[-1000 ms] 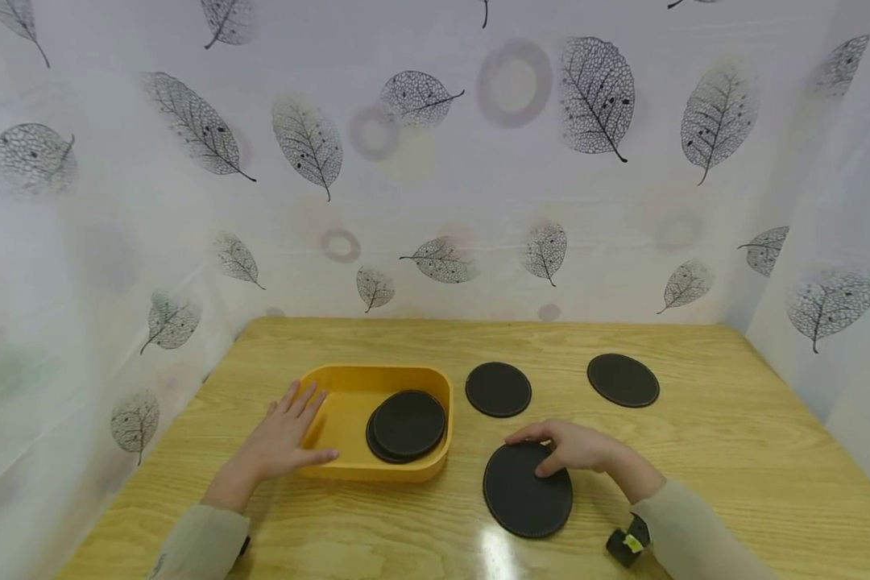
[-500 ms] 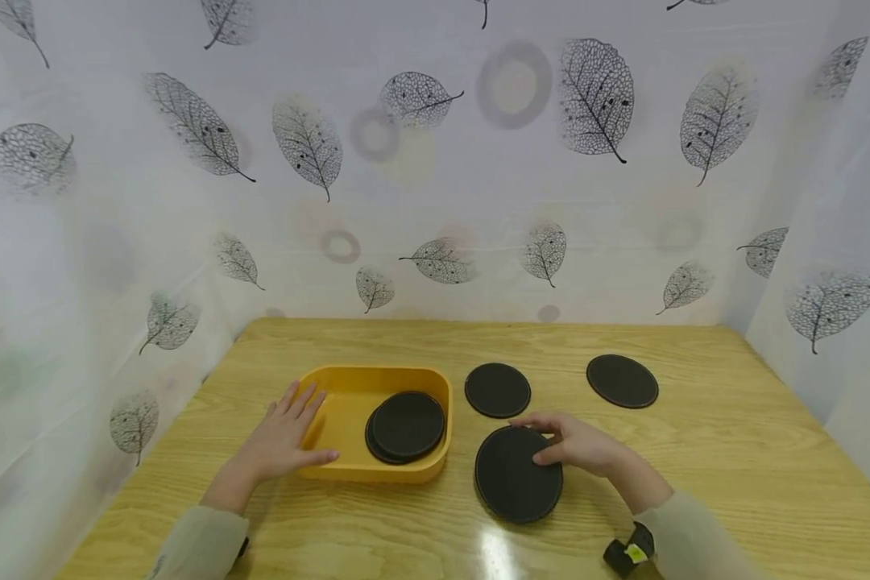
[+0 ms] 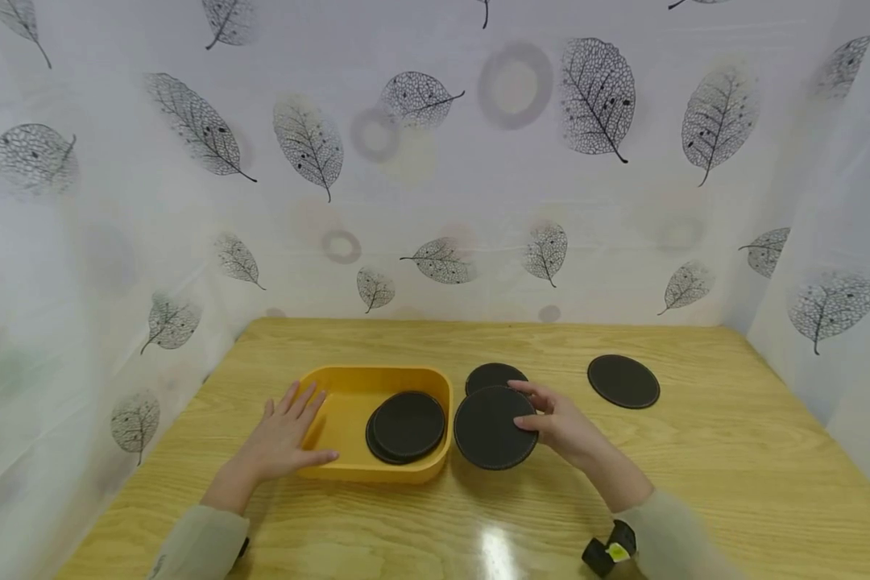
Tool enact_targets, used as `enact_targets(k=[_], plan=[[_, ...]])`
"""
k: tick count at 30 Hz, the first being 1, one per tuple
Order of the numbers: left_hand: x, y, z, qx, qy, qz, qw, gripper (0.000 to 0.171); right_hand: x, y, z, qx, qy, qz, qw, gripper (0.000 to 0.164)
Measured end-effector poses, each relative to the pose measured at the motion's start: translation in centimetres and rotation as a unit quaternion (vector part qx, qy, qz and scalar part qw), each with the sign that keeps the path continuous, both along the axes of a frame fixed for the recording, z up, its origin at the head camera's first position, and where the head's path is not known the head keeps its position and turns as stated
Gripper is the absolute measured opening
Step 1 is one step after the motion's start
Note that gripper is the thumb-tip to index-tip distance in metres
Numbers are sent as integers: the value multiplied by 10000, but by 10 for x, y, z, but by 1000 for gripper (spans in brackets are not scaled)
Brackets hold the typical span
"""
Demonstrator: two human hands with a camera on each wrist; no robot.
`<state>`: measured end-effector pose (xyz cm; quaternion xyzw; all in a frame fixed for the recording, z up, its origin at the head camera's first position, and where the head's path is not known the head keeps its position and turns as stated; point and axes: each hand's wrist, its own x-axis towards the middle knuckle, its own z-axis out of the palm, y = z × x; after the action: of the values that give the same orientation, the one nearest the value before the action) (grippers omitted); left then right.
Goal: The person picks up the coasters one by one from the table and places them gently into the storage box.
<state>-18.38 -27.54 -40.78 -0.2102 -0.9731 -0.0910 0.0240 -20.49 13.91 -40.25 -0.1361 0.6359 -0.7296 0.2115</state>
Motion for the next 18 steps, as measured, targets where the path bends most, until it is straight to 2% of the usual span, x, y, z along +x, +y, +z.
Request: enact_targets(k=[8, 18], plan=[[-1, 1, 0, -71, 15, 10, 10000, 92, -5, -21, 10, -576, -154, -138, 9981, 67], [1, 1, 0, -52, 80, -10, 10000, 92, -11, -57, 18, -852, -229, -313, 9956, 64]])
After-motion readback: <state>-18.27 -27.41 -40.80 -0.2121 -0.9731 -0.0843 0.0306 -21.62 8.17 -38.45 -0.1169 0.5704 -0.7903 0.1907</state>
